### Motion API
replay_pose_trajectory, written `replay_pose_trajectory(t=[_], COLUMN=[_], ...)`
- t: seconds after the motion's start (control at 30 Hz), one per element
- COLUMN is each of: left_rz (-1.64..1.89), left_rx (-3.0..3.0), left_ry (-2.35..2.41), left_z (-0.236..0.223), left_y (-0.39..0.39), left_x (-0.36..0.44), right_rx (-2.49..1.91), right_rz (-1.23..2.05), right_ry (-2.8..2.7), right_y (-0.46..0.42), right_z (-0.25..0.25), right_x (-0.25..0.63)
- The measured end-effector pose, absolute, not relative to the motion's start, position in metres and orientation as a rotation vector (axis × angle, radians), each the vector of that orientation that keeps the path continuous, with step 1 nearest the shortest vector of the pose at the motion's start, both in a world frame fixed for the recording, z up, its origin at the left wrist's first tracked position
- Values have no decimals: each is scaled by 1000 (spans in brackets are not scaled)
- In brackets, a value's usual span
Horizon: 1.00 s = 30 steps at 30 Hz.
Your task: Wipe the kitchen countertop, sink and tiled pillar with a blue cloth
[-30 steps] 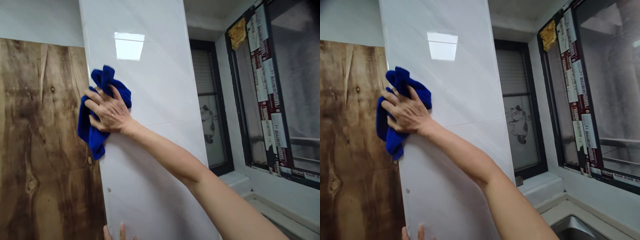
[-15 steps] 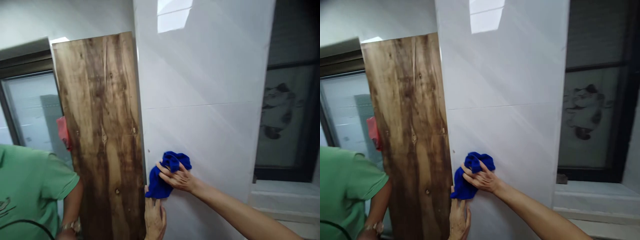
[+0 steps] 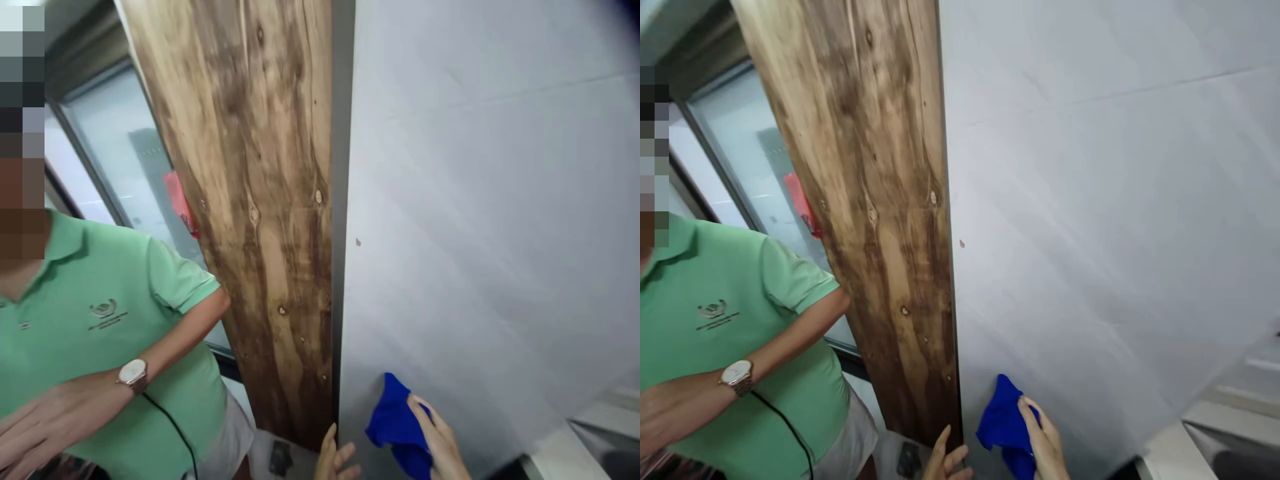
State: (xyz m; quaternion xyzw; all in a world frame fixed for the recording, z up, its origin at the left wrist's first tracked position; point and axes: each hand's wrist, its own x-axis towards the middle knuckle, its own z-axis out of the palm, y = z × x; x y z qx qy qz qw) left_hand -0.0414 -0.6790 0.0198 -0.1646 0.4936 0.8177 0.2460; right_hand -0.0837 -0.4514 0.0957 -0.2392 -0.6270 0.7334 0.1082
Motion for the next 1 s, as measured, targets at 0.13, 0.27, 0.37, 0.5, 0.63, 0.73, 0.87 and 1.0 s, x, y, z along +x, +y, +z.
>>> replay_pose_trajectory(t=[0.13,0.27,0.37,0.5,0.63,0.73,0.87,1.0], left_rz=[2223,1998,1898,1933,2018,2050,2153,2322], left_rx=[-191,39,72,63,-82,-250,-718,-944], left_ry=[1269,1788,1999,2071,2116,2148,2218,2051], left_z=[51,84,96,93,91,98,110,124], left_y=[-673,-670,-667,-661,-659,-671,-695,-700], left_x=[-30,-29,-33,-29,-13,-8,-16,-16], right_rx=[-1016,-945,-784,-566,-375,-310,-83,331], right_rz=[2369,2376,2218,1976,1848,1928,2190,2209], right_ry=[-1584,-1674,-1869,-2174,-2406,-2448,-2587,-2857], right_y=[-502,-537,-537,-521,-510,-497,-465,-444], right_z=[79,89,102,115,121,120,122,128], right_x=[-43,-18,-13,-11,-9,-5,3,15])
